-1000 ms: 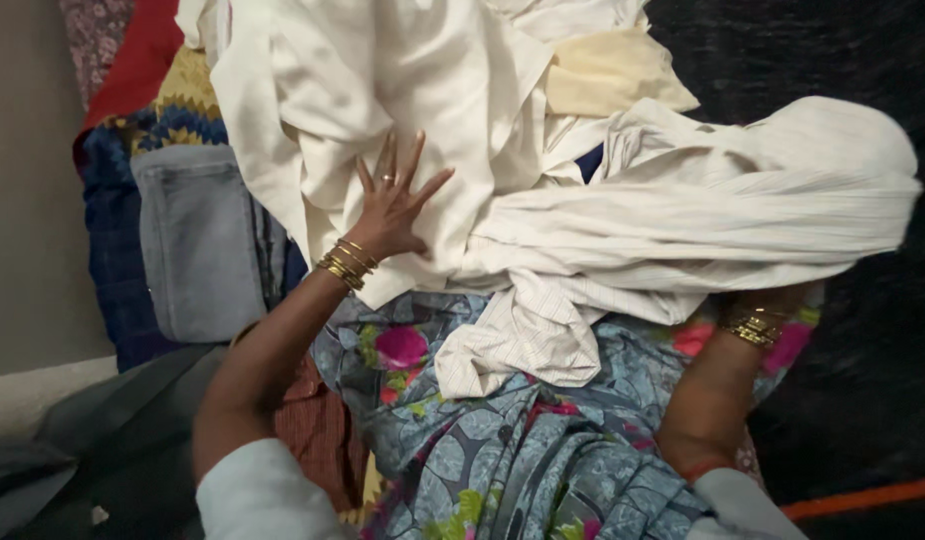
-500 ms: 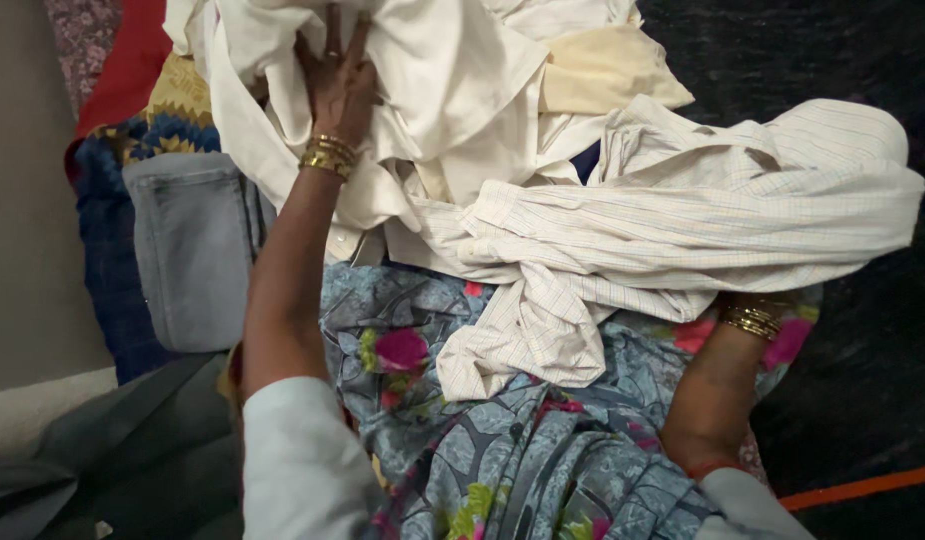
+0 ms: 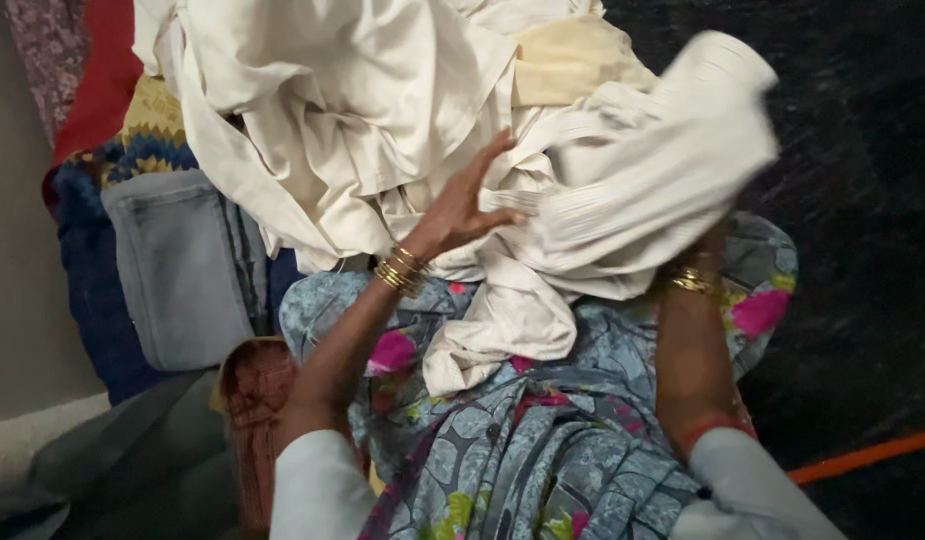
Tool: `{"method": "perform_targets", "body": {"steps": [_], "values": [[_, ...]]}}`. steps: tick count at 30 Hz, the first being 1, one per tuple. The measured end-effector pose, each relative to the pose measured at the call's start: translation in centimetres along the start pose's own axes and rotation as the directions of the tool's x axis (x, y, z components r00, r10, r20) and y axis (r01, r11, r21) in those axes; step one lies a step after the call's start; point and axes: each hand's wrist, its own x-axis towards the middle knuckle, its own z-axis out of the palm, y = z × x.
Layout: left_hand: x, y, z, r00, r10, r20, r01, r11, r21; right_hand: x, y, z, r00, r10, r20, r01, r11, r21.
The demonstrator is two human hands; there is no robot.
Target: The person folds a patterned garment and several white shirts while sitting on the floor, handling each item individually and smoothing the fabric by hand.
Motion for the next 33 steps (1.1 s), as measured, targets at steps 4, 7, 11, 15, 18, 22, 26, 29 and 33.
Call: {"method": "perform_targets", "body": {"steps": [4, 7, 11, 15, 18, 22, 26, 29, 33], "values": [[0.4, 3.2, -0.1, 1.000, -0.022, -0.007, 0.019, 0.947, -0.321, 2.6, -1.7, 2.5, 0.949, -0.080, 0.304, 0.144, 0.971, -0.193], [-1.1, 2.2, -0.3, 0.990, -0.132, -0.053, 0.102, 0.918, -0.383, 3.6, -1.7, 3.7, 0.905, -0.208, 0.371, 0.213, 0.977, 0.029], [-4.1, 1.0, -2.2, 0.948, -0.288, -0.133, 0.143, 0.763, -0.631, 4.1, 0.5, 2.9, 0.970, -0.050, 0.238, -0.092, 0.831, 0.549], [-4.8, 2.9, -3.5, 0.968, -0.199, -0.152, 0.099, 0.863, -0.496, 4.1, 3.2, 3.9, 0.994, 0.017, 0.113, -0.075, 0.843, 0.533], [-4.7, 4.9, -4.8, 0.962, -0.107, -0.249, 0.049, 0.972, -0.229, 4.8, 2.1, 4.3, 0.993, 0.007, 0.119, -0.060, 0.890, 0.452], [-3.6, 4.6, -6.1, 0.815, -0.422, -0.397, 0.229, 0.864, -0.449, 5.9, -2.5, 5.1, 0.899, -0.023, 0.438, -0.080, 0.974, 0.214], [-3.2, 1.4, -6.7, 0.815, -0.411, -0.408, 0.013, 0.717, -0.697, 1.4, -5.4, 9.1, 0.757, -0.089, 0.648, 0.089, 0.996, 0.033], [-2.6, -0.9, -7.3, 0.757, -0.484, -0.440, -0.101, 0.578, -0.810, -1.6, -5.7, 10.3, 0.570, -0.084, 0.818, 0.288, 0.952, -0.103], [-4.0, -1.2, -9.4, 0.781, -0.438, -0.445, -0.074, 0.642, -0.763, -2.5, -3.6, 7.9, 0.552, 0.222, 0.804, -0.122, 0.975, -0.185]]}}
